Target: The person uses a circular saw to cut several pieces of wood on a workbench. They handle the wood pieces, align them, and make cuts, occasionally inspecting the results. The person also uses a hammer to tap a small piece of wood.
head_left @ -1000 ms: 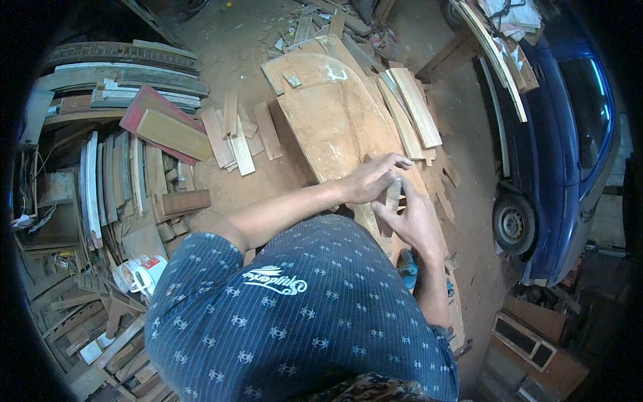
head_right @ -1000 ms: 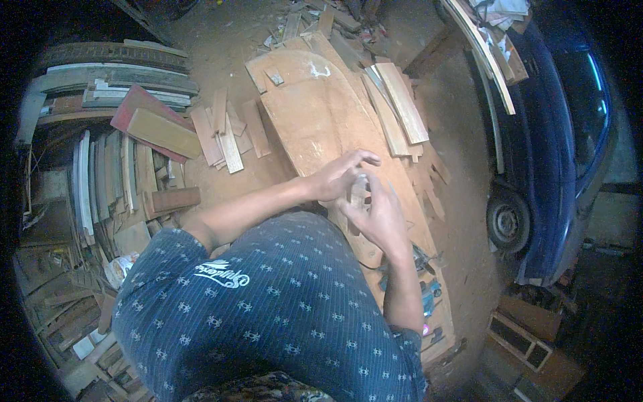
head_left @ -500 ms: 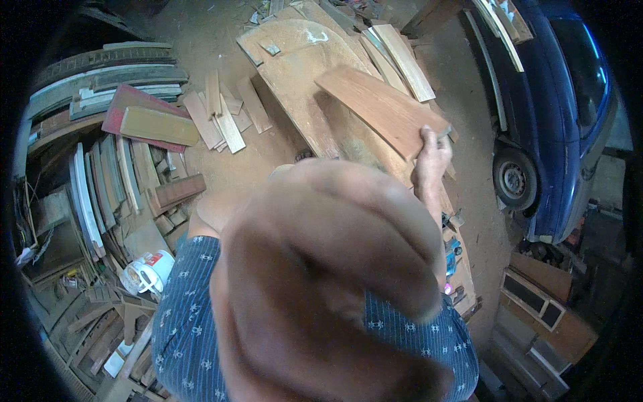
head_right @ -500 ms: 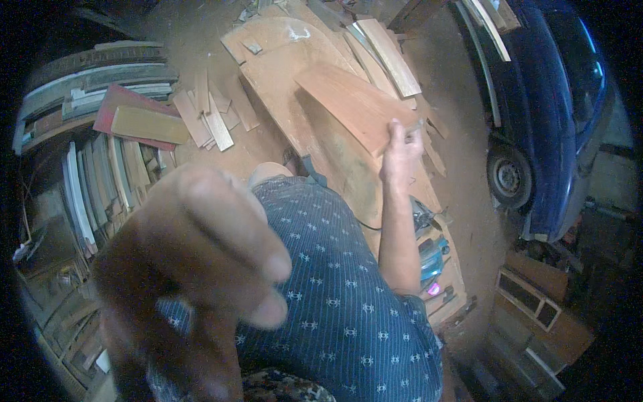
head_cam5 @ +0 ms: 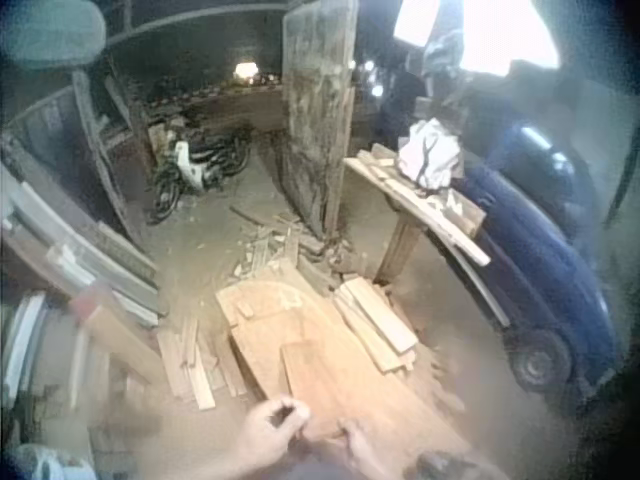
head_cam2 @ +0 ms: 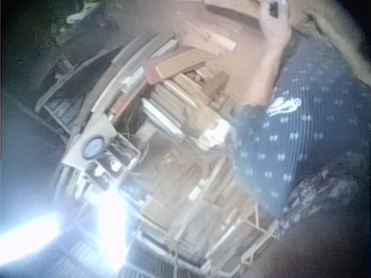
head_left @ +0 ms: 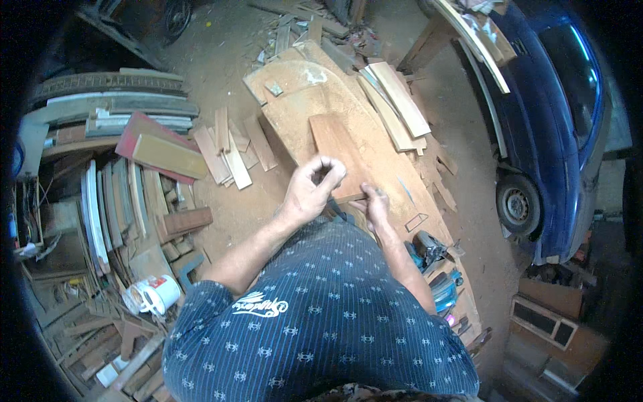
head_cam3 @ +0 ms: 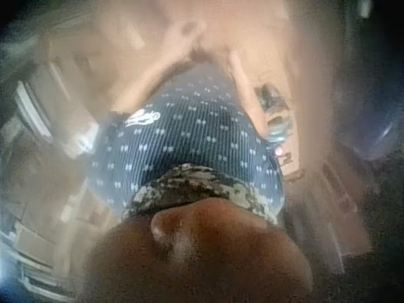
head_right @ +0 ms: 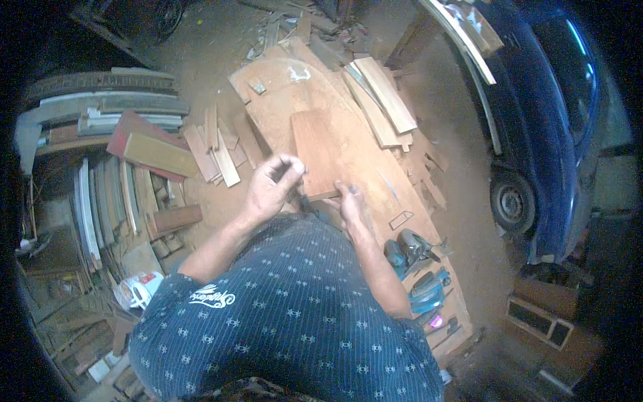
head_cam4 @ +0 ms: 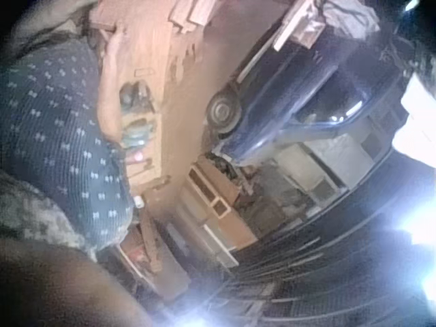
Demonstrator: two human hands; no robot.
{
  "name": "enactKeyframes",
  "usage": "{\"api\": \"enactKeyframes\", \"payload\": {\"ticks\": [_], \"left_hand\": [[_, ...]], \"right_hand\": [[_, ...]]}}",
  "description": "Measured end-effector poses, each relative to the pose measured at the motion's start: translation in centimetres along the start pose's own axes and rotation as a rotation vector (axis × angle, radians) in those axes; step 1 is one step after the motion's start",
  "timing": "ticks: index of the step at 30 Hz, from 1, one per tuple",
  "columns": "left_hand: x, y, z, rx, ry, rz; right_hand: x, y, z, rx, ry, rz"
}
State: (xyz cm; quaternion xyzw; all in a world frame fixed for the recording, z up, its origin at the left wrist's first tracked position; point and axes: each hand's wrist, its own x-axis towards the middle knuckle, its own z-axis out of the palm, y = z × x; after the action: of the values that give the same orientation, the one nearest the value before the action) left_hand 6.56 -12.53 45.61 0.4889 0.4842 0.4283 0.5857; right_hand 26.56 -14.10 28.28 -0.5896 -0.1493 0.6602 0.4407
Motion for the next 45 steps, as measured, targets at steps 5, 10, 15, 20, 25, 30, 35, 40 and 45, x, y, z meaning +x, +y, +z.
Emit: {"api": "enactKeyframes", "payload": {"ticks": [5,10,15,20,25,30,35,40,45], "left_hand": [[-1.8,6.0,2.5,-0.189,-0.543,0.076],[-3.8,13.4,7.4,-0.809,-1.077,0.407],[-3.5,14.9,8.0,-0.505,-1.212,0.18],[0.0,2.7,6.3,-0.313,-0.407,-0.163],[2.5,-12.6,3.3,0.061,0.278,-0.343],[5.0,-16.3,2.1,-0.609,0.135,-0.662],[9.0,-13.4,-0.9,-0.688,0.181,-0.54],[10.4,-9.4,-2.9,-0.754,0.13,-0.48],[11.2,-9.3,-1.8,-0.741,0.082,-0.491]], "right_hand": [[0.6,0.4,-2.1,-0.263,-0.191,-0.058],[-0.4,0.1,-1.8,-0.027,-0.123,0.079],[0.1,1.1,-2.3,-0.039,-0.091,0.126],[-1.0,-0.6,-1.7,0.014,-0.193,0.075],[0.1,-2.8,-1.9,0.195,-0.287,0.055],[-2.5,-6.2,-3.1,0.027,-0.326,0.018],[-11.1,-11.5,-10.6,-0.025,0.167,-0.563],[-18.5,-10.6,-30.4,-0.091,0.961,-0.78],[-24.4,1.1,-44.9,-0.727,1.466,-0.115]]}}
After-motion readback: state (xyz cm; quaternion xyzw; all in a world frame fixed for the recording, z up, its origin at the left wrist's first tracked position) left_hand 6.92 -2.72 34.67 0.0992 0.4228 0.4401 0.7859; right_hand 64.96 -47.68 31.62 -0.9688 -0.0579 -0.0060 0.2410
